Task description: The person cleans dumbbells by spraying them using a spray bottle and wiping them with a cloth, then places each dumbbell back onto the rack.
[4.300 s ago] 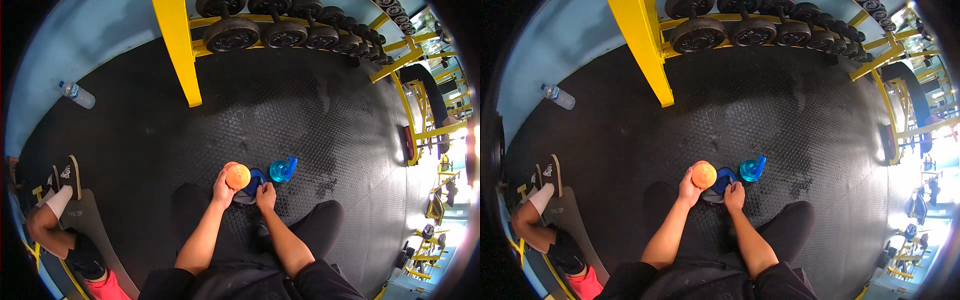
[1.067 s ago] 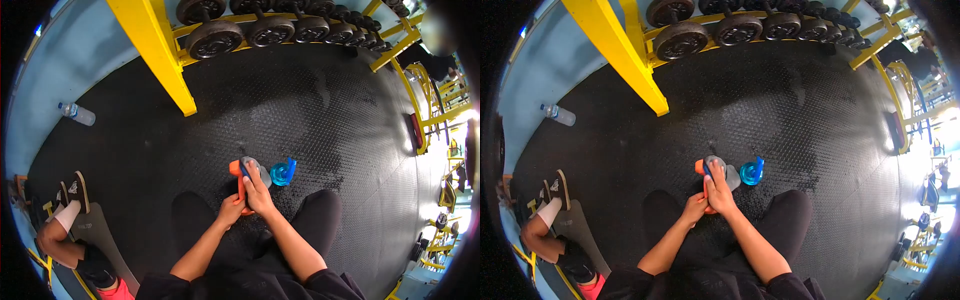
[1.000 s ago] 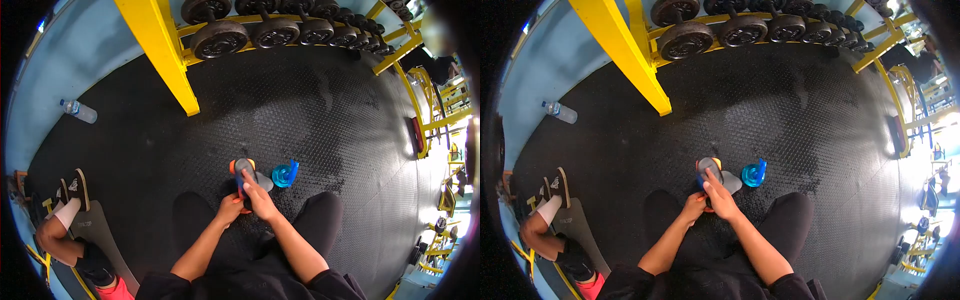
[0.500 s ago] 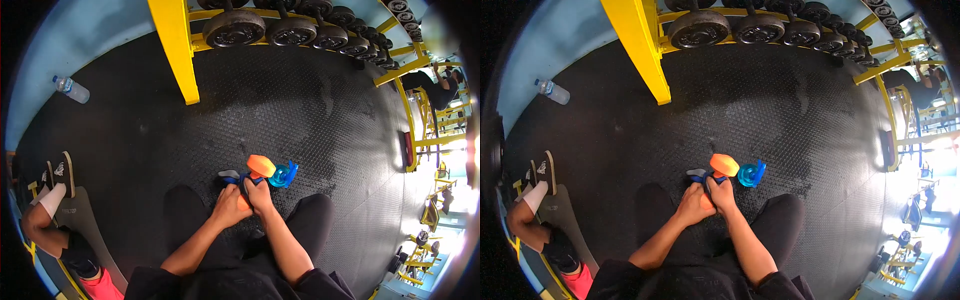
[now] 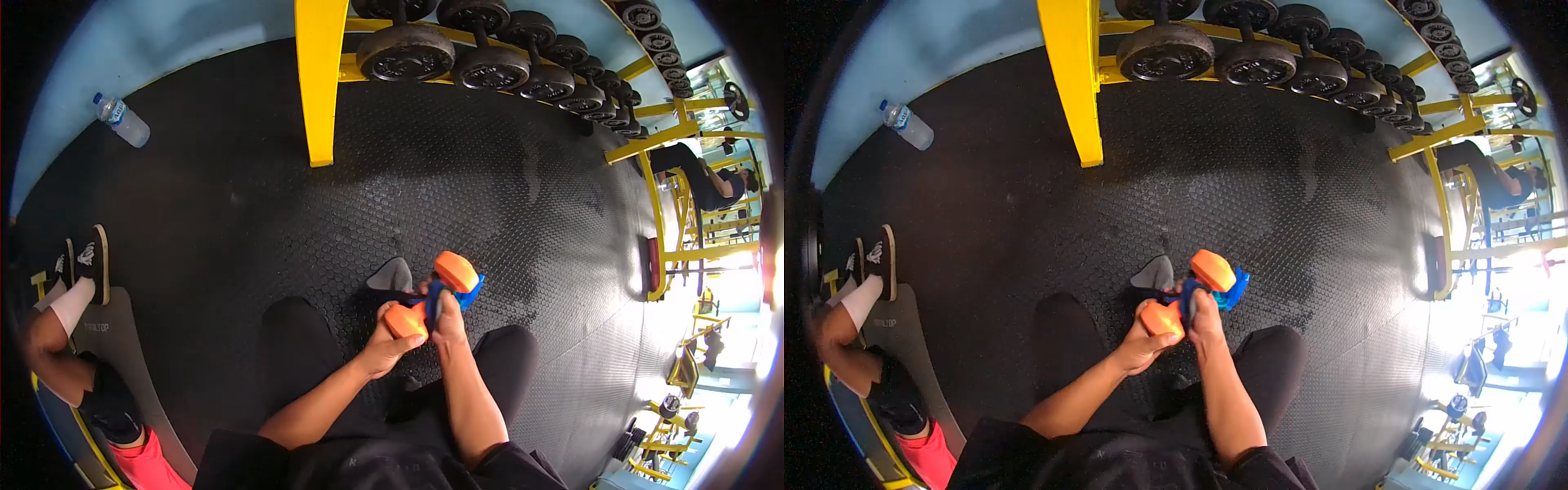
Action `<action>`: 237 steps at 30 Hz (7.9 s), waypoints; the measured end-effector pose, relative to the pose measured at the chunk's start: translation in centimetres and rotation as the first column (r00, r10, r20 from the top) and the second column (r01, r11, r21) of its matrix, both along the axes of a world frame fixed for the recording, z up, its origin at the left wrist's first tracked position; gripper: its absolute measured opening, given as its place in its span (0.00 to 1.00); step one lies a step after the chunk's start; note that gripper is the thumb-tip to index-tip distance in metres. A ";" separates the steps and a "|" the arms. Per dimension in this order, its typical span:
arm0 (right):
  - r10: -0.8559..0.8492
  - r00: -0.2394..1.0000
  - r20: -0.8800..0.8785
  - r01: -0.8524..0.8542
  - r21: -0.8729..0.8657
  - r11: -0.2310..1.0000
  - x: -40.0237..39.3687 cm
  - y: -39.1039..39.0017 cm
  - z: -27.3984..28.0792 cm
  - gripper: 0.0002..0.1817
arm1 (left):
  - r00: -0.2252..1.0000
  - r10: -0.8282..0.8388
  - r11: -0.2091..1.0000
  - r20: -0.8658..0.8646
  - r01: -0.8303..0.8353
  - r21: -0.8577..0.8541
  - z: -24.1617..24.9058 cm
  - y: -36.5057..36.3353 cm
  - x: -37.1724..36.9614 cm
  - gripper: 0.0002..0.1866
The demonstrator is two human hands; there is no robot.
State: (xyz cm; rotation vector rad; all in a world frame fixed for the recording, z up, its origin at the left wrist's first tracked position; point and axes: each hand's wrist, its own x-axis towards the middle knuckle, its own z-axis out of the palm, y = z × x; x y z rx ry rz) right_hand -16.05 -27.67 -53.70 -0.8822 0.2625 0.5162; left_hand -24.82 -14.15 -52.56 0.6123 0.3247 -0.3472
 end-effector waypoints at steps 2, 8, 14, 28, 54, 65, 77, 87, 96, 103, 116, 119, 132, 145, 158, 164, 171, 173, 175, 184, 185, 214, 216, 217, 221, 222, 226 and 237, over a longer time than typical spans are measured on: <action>0.024 0.999 -0.041 -0.034 -0.282 0.959 -0.6 1.7 3.9 0.14 | 0.995 -0.014 0.972 0.095 -0.009 0.233 0.7 0.1 -0.2 0.52; 0.182 0.972 -0.152 -0.234 -0.493 0.838 -4.5 1.8 0.8 0.18 | 0.952 -0.106 0.471 0.289 -0.207 0.857 -0.1 2.1 0.9 0.52; 0.458 0.889 0.029 -0.321 -0.674 0.666 -5.6 0.7 1.9 0.20 | 0.944 -0.200 0.255 0.263 -0.209 0.944 0.5 4.3 2.2 0.46; 0.677 0.651 0.344 -0.111 -0.839 0.532 -2.2 3.5 0.7 0.14 | 0.902 -0.394 0.263 0.176 -0.073 0.962 -0.8 3.7 1.1 0.66; -0.179 0.983 -0.040 0.130 -0.536 0.834 -4.4 4.5 -2.3 0.31 | 0.870 -0.423 0.445 -0.255 0.444 0.778 -3.0 4.0 1.2 0.26; 0.294 0.923 0.247 0.080 -0.872 0.482 -2.9 3.7 -1.2 0.27 | 0.947 -0.280 0.368 0.160 -0.048 0.929 -6.8 2.9 3.5 0.26; 0.884 0.431 0.183 0.360 -0.933 0.017 -6.1 5.6 1.6 0.31 | 0.962 -0.260 0.431 -0.086 0.195 0.881 -7.8 3.2 2.7 0.24; 0.406 0.881 0.244 0.152 -0.957 0.246 -4.8 0.8 -2.3 0.27 | 0.968 0.164 0.447 0.190 -0.245 0.861 -6.6 5.2 4.5 0.18; 0.765 0.618 0.182 0.164 -0.981 0.101 -4.0 2.8 6.8 0.52 | 0.984 0.168 0.516 0.056 -0.136 0.846 0.0 5.3 3.5 0.17; 0.692 0.699 0.181 -0.223 -0.864 0.451 -3.6 2.6 9.1 0.32 | 0.998 0.070 0.427 0.009 -0.037 0.903 5.7 4.7 3.9 0.26; 0.384 0.803 0.455 -0.174 -0.438 0.882 14.8 8.0 33.5 0.15 | 0.646 -0.462 0.070 0.607 -0.656 0.751 41.6 16.9 20.5 0.16; 0.387 0.685 0.617 -0.082 -0.462 0.883 21.0 10.9 42.3 0.14 | 0.530 -0.508 0.003 0.680 -0.788 0.616 49.7 20.9 28.2 0.13; 0.848 -0.063 0.526 0.850 -0.418 0.322 47.8 25.1 64.1 0.19 | 0.857 -0.361 -0.470 0.368 -0.508 0.722 47.1 25.1 39.2 0.23; 0.991 0.103 0.086 0.723 -0.691 -0.016 55.6 30.3 59.6 0.26 | 0.876 -0.316 -0.428 0.364 -0.474 0.769 47.4 25.0 39.2 0.23; 0.988 0.152 0.039 0.710 -0.700 -0.082 56.2 31.1 58.3 0.22 | 0.894 -0.353 -0.398 0.277 -0.411 0.820 48.2 25.1 39.1 0.22; 0.986 0.162 0.040 0.670 -0.738 -0.080 56.6 31.7 58.5 0.24 | 0.899 -0.351 -0.407 0.260 -0.397 0.823 48.3 25.2 39.0 0.23; 0.969 0.222 -0.108 0.610 -0.760 -0.224 55.7 32.3 59.2 0.28 | 0.896 -0.349 -0.429 0.273 -0.412 0.804 47.8 25.1 39.2 0.23; 0.961 0.234 -0.146 0.584 -0.770 -0.259 55.6 32.3 59.5 0.30 | 0.895 -0.354 -0.431 0.271 -0.413 0.802 47.9 25.1 39.2 0.23; 0.949 0.254 -0.188 0.540 -0.786 -0.300 55.1 31.9 59.9 0.31 | 0.897 -0.341 -0.420 0.283 -0.414 0.807 47.9 25.1 39.2 0.22; 0.969 0.152 0.196 0.833 -0.552 -0.018 50.3 29.7 59.5 0.29 | 0.890 -0.374 -0.447 0.261 -0.420 0.790 47.5 25.4 39.7 0.19; 0.937 0.012 0.349 0.919 -0.374 0.127 49.9 28.9 58.4 0.29 | 0.880 -0.383 -0.444 0.281 -0.442 0.780 47.3 25.5 39.7 0.18; 0.866 0.439 0.239 -0.037 -0.958 0.283 8.1 -14.6 -6.0 0.47 | 0.841 -0.528 0.027 -0.116 0.153 0.988 -4.7 -8.2 6.5 0.55; 0.860 0.436 0.265 -0.100 -0.935 0.339 7.3 -11.8 -4.2 0.46 | 0.882 -0.439 0.069 0.170 -0.155 0.985 -3.8 -7.9 7.0 0.51; 0.852 0.443 0.279 -0.154 -0.913 0.379 7.3 -10.5 -2.9 0.46 | 0.896 -0.410 0.063 0.168 -0.156 0.986 -3.3 -7.0 7.1 0.51; 0.896 0.394 0.205 -0.595 -0.686 0.419 9.4 -4.9 2.5 0.39 | 0.930 -0.256 0.232 0.264 -0.206 0.951 -0.4 -0.6 6.5 0.32; 0.895 0.396 0.206 -0.589 -0.690 0.420 9.3 -3.8 3.6 0.39 | 0.954 -0.199 0.181 0.224 -0.188 0.965 0.8 0.9 5.8 0.20; 0.911 0.245 0.332 -0.078 -0.930 0.360 8.3 -1.3 -0.2 0.33 | 0.933 0.255 0.118 0.255 -0.292 0.949 1.2 7.0 3.9 0.12; 0.933 -0.010 0.361 0.205 -0.912 0.355 2.8 14.7 -15.2 0.39 | 0.844 0.396 -0.040 0.361 -0.377 0.926 5.8 9.0 4.3 0.14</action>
